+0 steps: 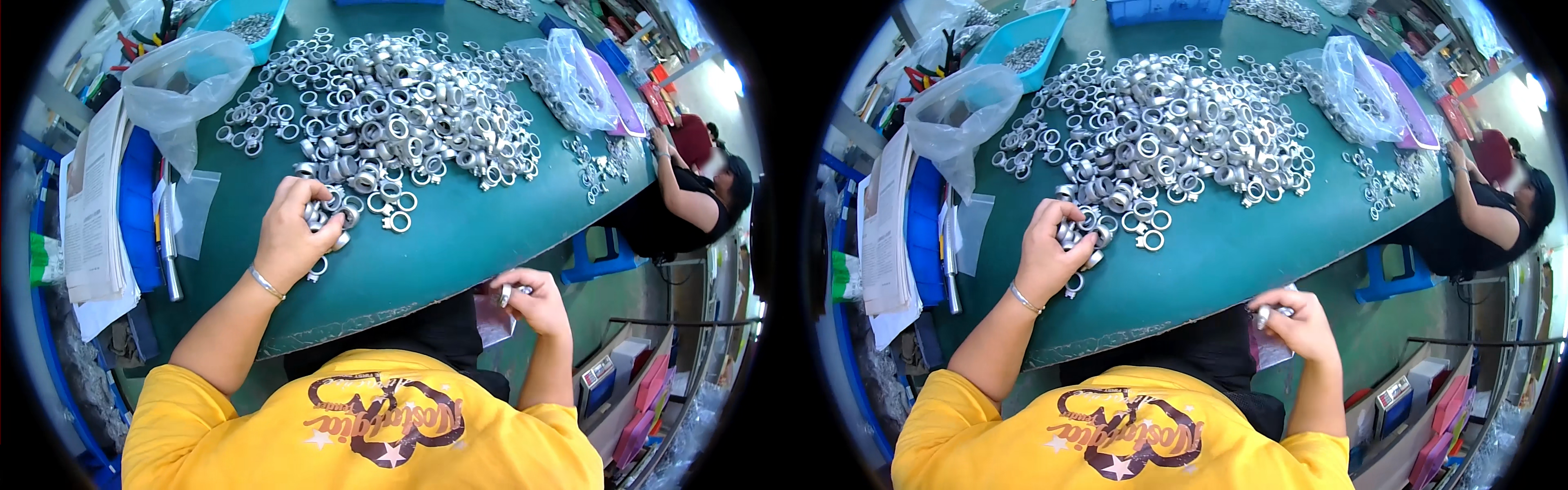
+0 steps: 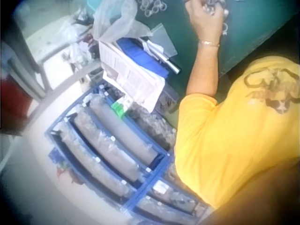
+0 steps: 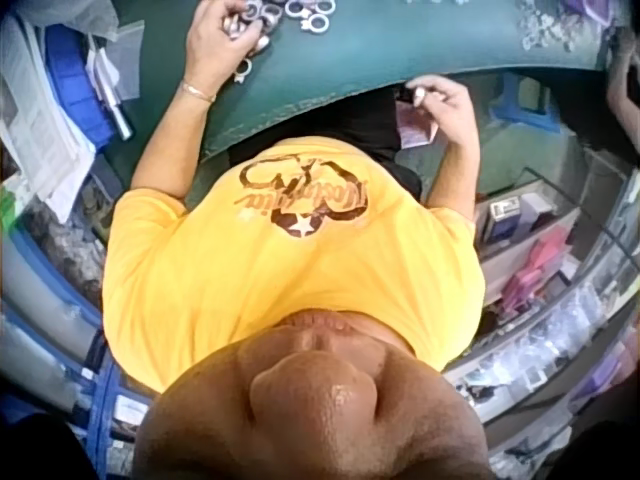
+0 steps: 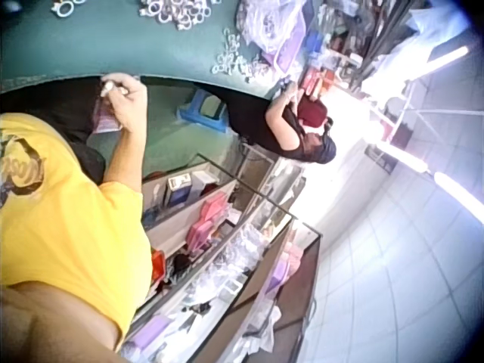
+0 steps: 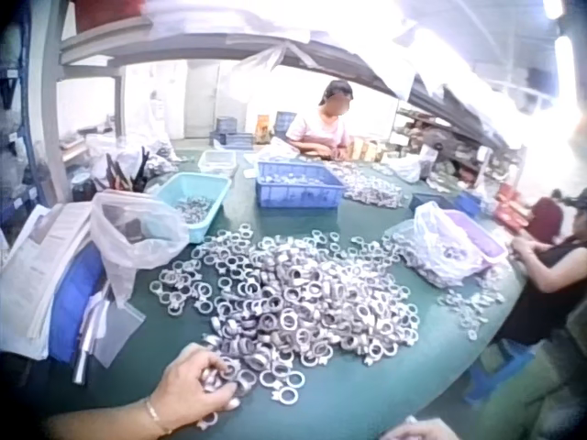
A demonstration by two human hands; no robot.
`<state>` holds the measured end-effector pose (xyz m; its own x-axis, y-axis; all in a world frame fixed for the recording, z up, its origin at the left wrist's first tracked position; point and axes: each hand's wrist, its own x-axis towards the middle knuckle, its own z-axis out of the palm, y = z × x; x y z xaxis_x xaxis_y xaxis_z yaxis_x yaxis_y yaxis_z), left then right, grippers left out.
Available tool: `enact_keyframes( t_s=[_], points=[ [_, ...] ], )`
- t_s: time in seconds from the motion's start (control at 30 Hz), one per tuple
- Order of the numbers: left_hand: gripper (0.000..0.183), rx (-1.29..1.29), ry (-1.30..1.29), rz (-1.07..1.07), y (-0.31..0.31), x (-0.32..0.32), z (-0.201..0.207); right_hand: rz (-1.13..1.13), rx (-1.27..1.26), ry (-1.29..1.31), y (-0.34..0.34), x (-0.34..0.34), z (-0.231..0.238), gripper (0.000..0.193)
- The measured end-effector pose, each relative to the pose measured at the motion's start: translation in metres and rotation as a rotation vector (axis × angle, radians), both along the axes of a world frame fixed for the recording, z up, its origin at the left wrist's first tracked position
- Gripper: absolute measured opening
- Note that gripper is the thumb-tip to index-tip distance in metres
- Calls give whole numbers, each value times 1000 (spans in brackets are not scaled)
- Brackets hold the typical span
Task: The person picks up small metal rings from a pile, turns them over by hand to check their condition, and places them into a separate pile or container.
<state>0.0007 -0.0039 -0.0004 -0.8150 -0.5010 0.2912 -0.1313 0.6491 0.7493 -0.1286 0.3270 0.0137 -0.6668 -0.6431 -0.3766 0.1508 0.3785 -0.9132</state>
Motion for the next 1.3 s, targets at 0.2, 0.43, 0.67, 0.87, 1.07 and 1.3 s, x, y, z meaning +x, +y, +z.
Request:
enact_keyframes(
  t_s=[0.2,0.43,0.67,0.87,1.07,1.3],
  points=[
    [26,21,-1,-2,3,-2,1,-11,489,1050,36,0,-46,18],
    [27,2,-3,-4,0,-1,1,62,-195,1148,-106,17,-2,14],
    [28,-4,2,-12,1,1,-2,153,-326,942,-136,14,-25,18],
    [28,22,-2,-17,-2,1,-4,73,-532,859,-122,25,-23,15],
    [28,19,-6,-17,-1,0,-2,37,-676,465,-114,31,-27,13],
    [28,42,-9,-8,0,-1,-1,8,-827,71,-113,35,-32,12]
  ],
)
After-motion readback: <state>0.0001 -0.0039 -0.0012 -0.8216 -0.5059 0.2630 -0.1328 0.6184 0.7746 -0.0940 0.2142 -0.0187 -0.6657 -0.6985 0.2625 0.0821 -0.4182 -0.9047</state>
